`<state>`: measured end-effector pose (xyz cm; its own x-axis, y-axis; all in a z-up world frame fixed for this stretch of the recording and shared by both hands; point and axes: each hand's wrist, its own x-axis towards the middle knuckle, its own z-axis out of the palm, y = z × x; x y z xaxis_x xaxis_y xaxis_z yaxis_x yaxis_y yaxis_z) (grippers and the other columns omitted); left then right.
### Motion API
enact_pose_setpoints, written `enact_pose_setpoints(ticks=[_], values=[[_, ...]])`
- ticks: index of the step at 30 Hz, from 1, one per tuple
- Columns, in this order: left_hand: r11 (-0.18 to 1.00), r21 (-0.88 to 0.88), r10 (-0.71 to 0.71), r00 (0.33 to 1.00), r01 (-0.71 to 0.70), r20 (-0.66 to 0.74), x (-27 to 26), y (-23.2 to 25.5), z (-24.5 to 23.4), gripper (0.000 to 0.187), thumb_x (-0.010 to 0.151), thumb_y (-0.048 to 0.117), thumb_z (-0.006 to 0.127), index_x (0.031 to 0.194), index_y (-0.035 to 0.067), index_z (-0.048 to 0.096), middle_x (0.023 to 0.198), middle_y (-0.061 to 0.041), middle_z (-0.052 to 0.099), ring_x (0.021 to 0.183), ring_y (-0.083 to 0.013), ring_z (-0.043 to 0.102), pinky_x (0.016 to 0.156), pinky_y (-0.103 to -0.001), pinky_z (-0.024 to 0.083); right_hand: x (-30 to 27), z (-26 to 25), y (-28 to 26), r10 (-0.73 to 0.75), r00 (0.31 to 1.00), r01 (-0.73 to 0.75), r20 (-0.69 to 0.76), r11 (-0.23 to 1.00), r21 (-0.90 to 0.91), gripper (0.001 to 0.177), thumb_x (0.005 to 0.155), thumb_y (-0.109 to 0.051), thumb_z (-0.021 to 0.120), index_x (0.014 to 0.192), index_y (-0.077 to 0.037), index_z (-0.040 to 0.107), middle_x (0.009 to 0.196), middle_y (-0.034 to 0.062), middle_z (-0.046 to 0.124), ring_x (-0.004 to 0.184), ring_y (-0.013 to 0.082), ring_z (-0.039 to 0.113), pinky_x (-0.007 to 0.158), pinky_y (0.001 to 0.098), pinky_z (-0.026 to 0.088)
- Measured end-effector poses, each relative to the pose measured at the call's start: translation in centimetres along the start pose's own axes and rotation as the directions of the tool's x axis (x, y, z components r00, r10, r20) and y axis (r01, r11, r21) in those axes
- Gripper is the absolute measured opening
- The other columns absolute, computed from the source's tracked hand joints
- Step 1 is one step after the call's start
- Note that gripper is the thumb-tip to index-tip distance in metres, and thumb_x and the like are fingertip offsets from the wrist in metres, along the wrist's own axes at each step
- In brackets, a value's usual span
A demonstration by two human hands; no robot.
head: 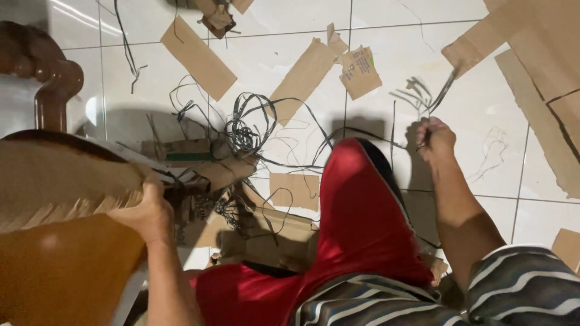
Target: Wrapping a wooden chair leg with cardboard and securing it with wire for protection.
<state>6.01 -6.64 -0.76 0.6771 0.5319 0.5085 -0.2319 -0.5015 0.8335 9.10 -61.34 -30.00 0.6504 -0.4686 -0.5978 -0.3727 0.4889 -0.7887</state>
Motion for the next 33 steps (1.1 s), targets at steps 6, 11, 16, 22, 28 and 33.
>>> enact_pose_setpoints(ticks=[6,11,16,22,28,33], values=[[0.993,0.118,0.002,1.0,0.001,-0.03,0.5,3.8,1.0,0.042,0.073,-0.01,0.075,0.114,-0.005,0.066,0.103,-0.017,0.068,0.101,-0.0181,0.061,0.083,-0.041,0.054,-9.4,4.1,-4.5,0.063,0.995,-0.055,0.075,0.993,-0.105,0.031,0.109,-0.012,0.038,0.133,-0.008,0.058,0.081,-0.0046,0.051,0.058,0.0018,0.041,0.041,0.0118,0.03],[0.98,0.188,0.092,0.982,-0.061,-0.164,-0.1,-5.1,0.1,0.054,0.061,-0.007,0.085,0.11,-0.005,0.064,0.093,-0.032,0.067,0.086,-0.0344,0.071,0.077,-0.053,0.054,-15.4,12.7,-5.4,-0.058,0.978,0.096,0.201,0.978,-0.184,0.025,0.111,-0.022,0.049,0.12,-0.011,0.069,0.068,-0.0068,0.048,0.05,0.0021,0.039,0.04,0.0131,0.031],[0.966,0.254,-0.007,0.994,0.035,-0.111,0.7,0.9,1.7,0.016,0.058,0.005,0.08,0.069,-0.006,0.075,0.066,-0.028,0.068,0.068,-0.0497,0.07,0.047,-0.05,0.044,-16.3,23.0,-1.7,-0.231,0.91,0.302,0.343,0.939,-0.167,0.016,0.107,-0.021,0.06,0.102,-0.011,0.071,0.06,-0.007,0.044,0.044,0.0008,0.037,0.039,0.0146,0.029],[0.946,0.259,-0.173,0.98,0.193,-0.1,2.1,2.7,-0.2,0.016,0.058,0.019,0.081,0.064,0.005,0.076,0.06,-0.017,0.068,0.065,-0.0423,0.072,0.051,-0.051,0.052,-27.8,32.7,-2.5,-0.291,0.837,0.395,0.463,0.907,-0.144,0.013,0.102,-0.012,0.052,0.096,-0.006,0.063,0.066,0.0014,0.057,0.045,0.0053,0.042,0.038,0.0193,0.031],[0.949,0.174,-0.263,0.965,0.261,-0.012,2.5,6.8,-2.4,0.019,0.062,0.02,0.071,0.07,0.002,0.071,0.068,-0.022,0.071,0.067,-0.0488,0.072,0.058,-0.06,0.052,-29.7,40.6,-0.5,-0.371,0.746,0.536,0.553,0.827,-0.168,0.01,0.095,-0.009,0.056,0.091,-0.009,0.066,0.063,0.0018,0.058,0.046,0.0077,0.042,0.043,0.0204,0.032],[0.978,0.1,-0.178,0.983,0.18,-0.034,2.7,6.5,-2.6,0.052,0.059,0.017,0.072,0.103,-0.004,0.055,0.083,-0.033,0.065,0.083,-0.0595,0.067,0.064,-0.071,0.053,-34.2,44.2,-2.0,-0.388,0.564,0.69,0.729,0.706,-0.158,0.018,0.09,-0.001,0.047,0.093,-0.003,0.064,0.074,0.015,0.061,0.071,0.0235,0.059,0.064,0.0382,0.052]])
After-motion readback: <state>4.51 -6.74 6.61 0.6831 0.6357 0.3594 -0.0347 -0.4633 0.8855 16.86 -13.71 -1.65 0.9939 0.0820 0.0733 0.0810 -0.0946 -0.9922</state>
